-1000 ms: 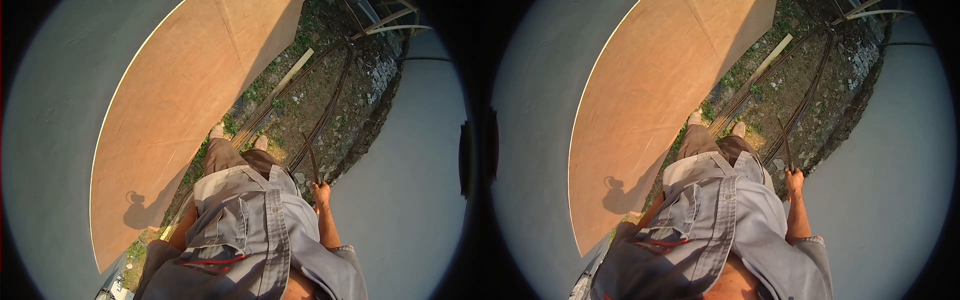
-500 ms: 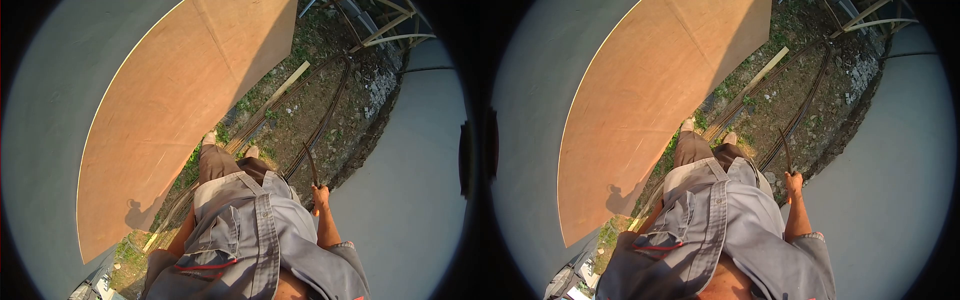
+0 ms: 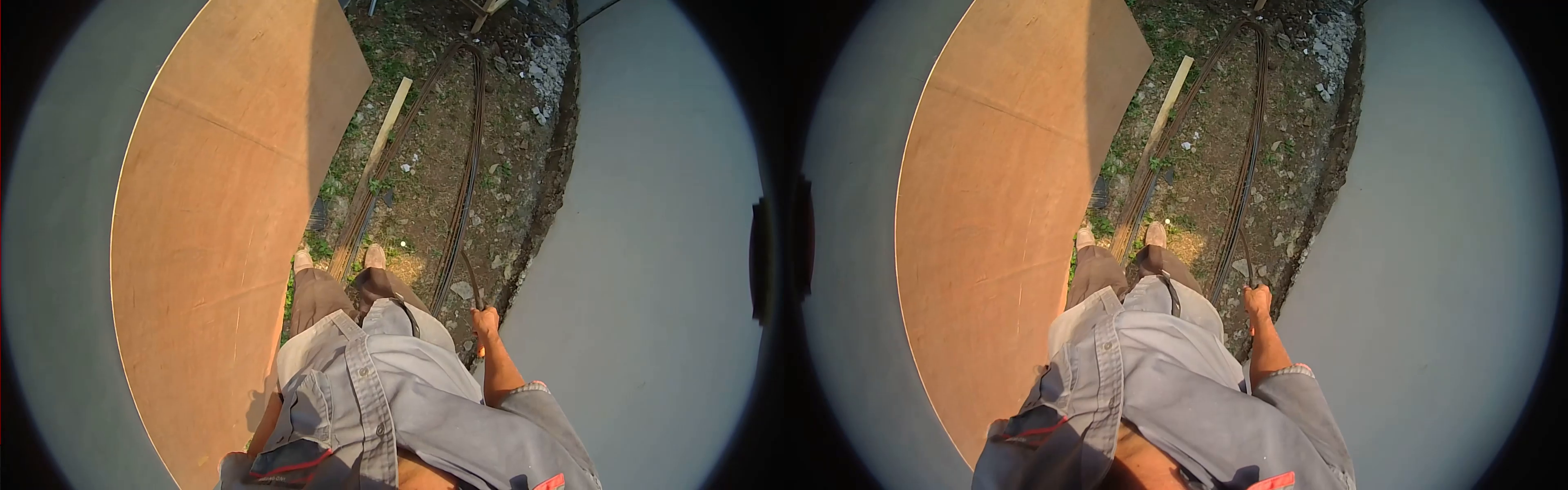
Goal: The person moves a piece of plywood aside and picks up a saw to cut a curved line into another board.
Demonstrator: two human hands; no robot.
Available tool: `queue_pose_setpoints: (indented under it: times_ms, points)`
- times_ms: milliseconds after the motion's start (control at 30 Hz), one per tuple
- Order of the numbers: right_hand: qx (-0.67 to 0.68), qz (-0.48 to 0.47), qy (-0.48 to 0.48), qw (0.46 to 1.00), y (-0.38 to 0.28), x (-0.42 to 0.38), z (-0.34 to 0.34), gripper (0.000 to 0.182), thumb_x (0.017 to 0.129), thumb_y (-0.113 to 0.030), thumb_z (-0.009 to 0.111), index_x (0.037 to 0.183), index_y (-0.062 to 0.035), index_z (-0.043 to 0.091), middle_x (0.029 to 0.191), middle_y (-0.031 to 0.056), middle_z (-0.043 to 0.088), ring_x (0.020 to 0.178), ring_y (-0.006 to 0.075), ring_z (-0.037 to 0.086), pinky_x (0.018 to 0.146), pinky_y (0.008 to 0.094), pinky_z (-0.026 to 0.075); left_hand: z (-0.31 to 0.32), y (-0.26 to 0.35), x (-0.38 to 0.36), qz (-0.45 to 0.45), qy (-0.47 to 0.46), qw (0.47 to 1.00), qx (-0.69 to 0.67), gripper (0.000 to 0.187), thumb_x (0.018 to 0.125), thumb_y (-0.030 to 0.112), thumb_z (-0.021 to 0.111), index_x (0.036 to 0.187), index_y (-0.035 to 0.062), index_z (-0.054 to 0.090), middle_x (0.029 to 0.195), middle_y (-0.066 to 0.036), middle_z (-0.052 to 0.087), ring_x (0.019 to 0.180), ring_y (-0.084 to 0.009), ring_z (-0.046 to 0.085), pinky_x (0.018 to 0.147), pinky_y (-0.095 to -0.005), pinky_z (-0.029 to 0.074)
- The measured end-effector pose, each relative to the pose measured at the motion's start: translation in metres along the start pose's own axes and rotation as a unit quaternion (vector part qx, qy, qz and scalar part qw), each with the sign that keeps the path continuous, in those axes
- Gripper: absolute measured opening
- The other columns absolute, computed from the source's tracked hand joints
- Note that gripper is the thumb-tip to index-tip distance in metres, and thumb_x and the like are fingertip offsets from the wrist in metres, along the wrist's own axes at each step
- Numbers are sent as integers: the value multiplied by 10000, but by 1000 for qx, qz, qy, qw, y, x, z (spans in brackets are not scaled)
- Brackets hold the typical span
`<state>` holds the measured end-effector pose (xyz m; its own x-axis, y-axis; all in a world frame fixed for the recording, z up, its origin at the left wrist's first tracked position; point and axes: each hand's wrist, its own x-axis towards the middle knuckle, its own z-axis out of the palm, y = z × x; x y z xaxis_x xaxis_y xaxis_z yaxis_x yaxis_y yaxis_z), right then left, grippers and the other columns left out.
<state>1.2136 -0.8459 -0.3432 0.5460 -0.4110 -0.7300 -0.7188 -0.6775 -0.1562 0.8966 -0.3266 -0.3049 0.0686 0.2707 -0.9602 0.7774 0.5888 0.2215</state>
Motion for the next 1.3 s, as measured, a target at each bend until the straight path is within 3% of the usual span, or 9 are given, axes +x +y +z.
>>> queue_pose_setpoints:
  times_ms: [100,333,467,533,700,767,1033,1167,1300]
  points:
    - [2,67,0,998,11,-18,0,358,902,-269,758,1015,59,672,948,194,719,767,303,730,518,435,616,-2,6,-5,0,5,1000,15,689,968,407,661,1498,6,479,1403,-175,604,1209,-277,605,1028,-406,497]
    - [46,109,0,993,43,-18,13,365,906,-264,744,1045,68,684,961,240,733,795,327,754,580,424,630,-5,23,-13,10,6,999,43,655,965,362,680,1482,2,498,1376,-171,623,1172,-263,625,1003,-394,513]
    - [70,108,28,991,32,-14,16,405,916,-291,738,1059,85,682,990,255,736,828,343,757,601,433,631,-7,31,-15,19,7,998,54,636,964,336,690,1472,0,509,1361,-168,633,1151,-254,636,988,-387,523]
    - [53,73,14,996,33,1,16,428,913,-264,745,1150,67,613,965,221,702,763,329,719,526,432,596,-6,37,-14,24,8,998,59,627,963,323,696,1468,-1,515,1354,-167,638,1140,-250,641,981,-384,527]
    - [50,43,4,998,20,13,11,435,915,-282,744,1117,87,635,951,226,703,749,316,723,524,421,606,-4,46,-10,41,9,997,65,604,961,291,709,1456,-4,529,1335,-164,651,1113,-240,655,963,-375,539]
    - [40,32,24,998,17,18,13,436,928,-311,724,1129,72,673,1002,285,735,887,379,752,732,456,607,1,55,-6,51,6,996,70,595,960,278,714,1451,-5,535,1327,-163,656,1103,-235,660,956,-372,544]
    - [45,78,-20,996,-3,-11,-2,420,930,-288,729,1128,77,665,1017,265,737,811,354,754,661,469,605,23,74,20,125,-17,989,81,560,957,226,735,1432,-10,557,1297,-158,677,1060,-219,682,927,-358,563]
    - [71,97,-15,993,31,-2,24,416,927,-288,731,1109,81,673,1014,240,742,807,332,753,624,447,606,79,123,-19,218,-46,950,220,419,940,89,727,1337,-19,645,1155,-116,737,920,-188,700,815,-307,571]
    - [70,114,-49,990,21,-17,16,422,921,-288,733,1101,89,675,1027,230,742,838,324,754,613,440,610,119,159,-62,158,-83,889,422,222,938,109,713,1117,-12,764,922,-60,763,779,-172,681,732,-313,554]
